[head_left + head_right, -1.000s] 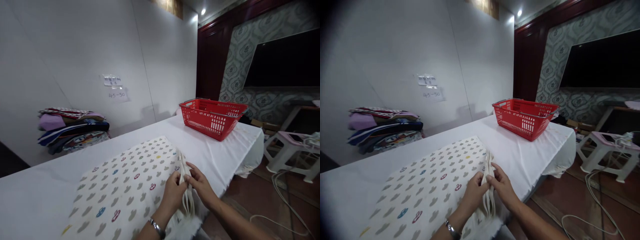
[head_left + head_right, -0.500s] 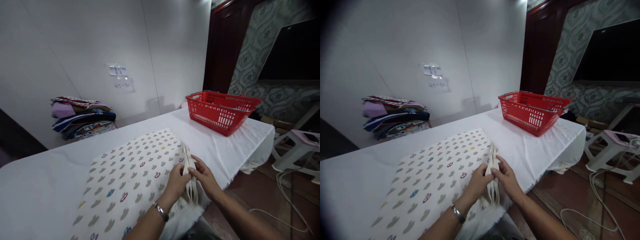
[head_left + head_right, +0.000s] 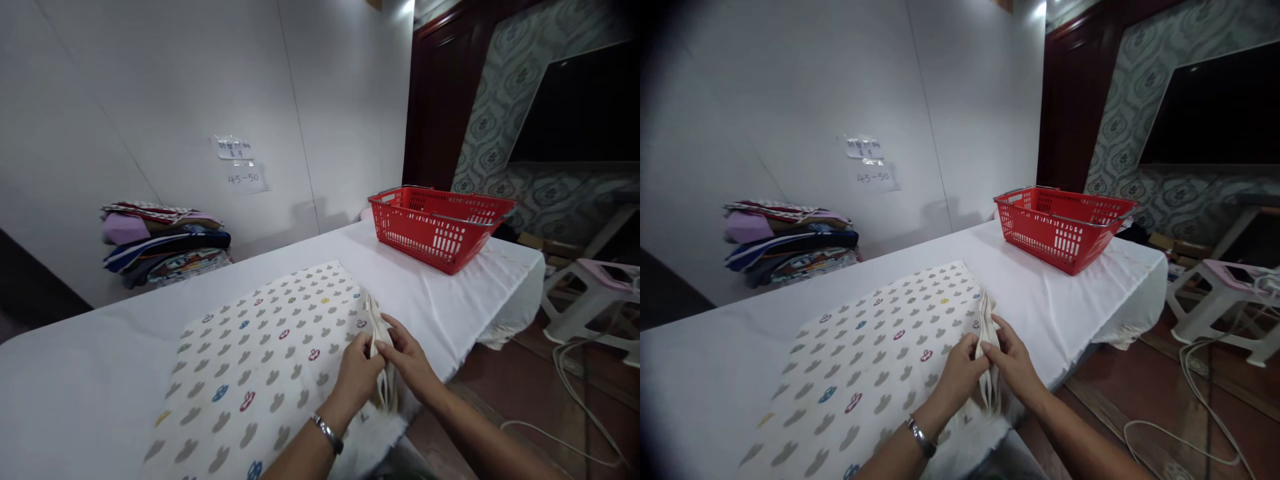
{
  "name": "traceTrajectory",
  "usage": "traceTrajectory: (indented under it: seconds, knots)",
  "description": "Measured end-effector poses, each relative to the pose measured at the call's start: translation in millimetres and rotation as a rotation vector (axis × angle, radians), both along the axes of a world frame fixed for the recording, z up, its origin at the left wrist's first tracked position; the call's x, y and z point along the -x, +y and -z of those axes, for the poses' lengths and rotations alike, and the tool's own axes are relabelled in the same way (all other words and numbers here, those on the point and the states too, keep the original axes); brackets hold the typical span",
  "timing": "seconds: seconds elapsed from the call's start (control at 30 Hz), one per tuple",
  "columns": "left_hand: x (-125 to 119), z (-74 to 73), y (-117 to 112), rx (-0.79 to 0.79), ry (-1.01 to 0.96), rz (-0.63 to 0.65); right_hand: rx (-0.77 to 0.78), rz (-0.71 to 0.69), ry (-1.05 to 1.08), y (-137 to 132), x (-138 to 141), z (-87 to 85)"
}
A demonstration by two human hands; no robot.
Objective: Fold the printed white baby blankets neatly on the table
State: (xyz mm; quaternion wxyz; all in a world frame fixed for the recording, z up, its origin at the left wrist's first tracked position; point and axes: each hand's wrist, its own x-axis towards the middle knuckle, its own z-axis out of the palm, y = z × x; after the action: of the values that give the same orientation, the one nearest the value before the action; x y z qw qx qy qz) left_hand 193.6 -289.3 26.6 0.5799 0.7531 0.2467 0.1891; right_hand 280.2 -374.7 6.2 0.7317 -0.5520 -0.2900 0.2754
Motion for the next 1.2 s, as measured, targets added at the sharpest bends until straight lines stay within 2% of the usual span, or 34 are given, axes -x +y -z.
traceTrajectory:
  seconds: [0.13,0.23,0.37,0.43,0.53,0.63,0.7,0.77,0.83,0.87,0.93,1.03,1.1,1.17,1.2]
  knots:
    - [3.0,-7.1,3.2,0.083,-0.011,0.004,0.012,0.029,0.035,-3.6,-4.2,-2.8]
    - [8.7,-12.4,13.4,0.145,-0.035,-0.043,0.035,0.064,0.056,-8.0,-9.7,-1.3]
    - [20.2,-18.8,37.4,0.122,-0.100,-0.138,0.052,0.056,0.088,-10.8,-16.6,-0.6]
    - [27.3,-29.9,55.2,0.078,-0.138,-0.208,0.051,0.075,0.070,-13.0,-23.6,-2.4]
    - [40.6,-64.1,91.6,-0.070,-0.194,-0.371,0.101,0.155,0.012,-24.3,-45.1,-1.9]
    - [58.9,-112.8,135.1,-0.338,-0.194,-0.493,0.287,0.224,-0.120,-44.0,-77.2,8.5]
    - [71.8,-144.7,159.3,-0.531,-0.233,-0.639,0.469,0.126,-0.322,-55.5,-98.3,18.1]
    - [81.0,-169.8,172.3,-0.671,-0.273,-0.704,0.597,0.032,-0.590,-60.3,-112.5,24.2]
    - [83.9,-182.9,171.6,-0.747,-0.265,-0.685,0.610,0.051,-0.802,-55.7,-115.5,22.5]
    - [83.3,-183.8,166.3,-0.757,-0.241,-0.650,0.579,0.083,-0.860,-49.7,-112.3,18.2]
    - [80.1,-173.5,147.6,-0.731,-0.183,-0.532,0.486,0.095,-0.872,-31.2,-97.5,4.6]
    - [75.7,-134.1,106.8,-0.665,-0.122,-0.267,0.337,-0.067,-0.745,4.8,-61.2,-18.3]
    - [76.9,-104.2,82.6,-0.656,-0.063,-0.148,0.273,-0.194,-0.685,26.3,-37.0,-27.5]
    - [87.3,-85.4,74.0,-0.632,0.031,-0.110,0.253,-0.297,-0.705,40.3,-22.8,-28.9]
    - [98.5,-83.2,78.4,-0.611,0.065,-0.128,0.262,-0.332,-0.748,43.7,-21.6,-26.6]
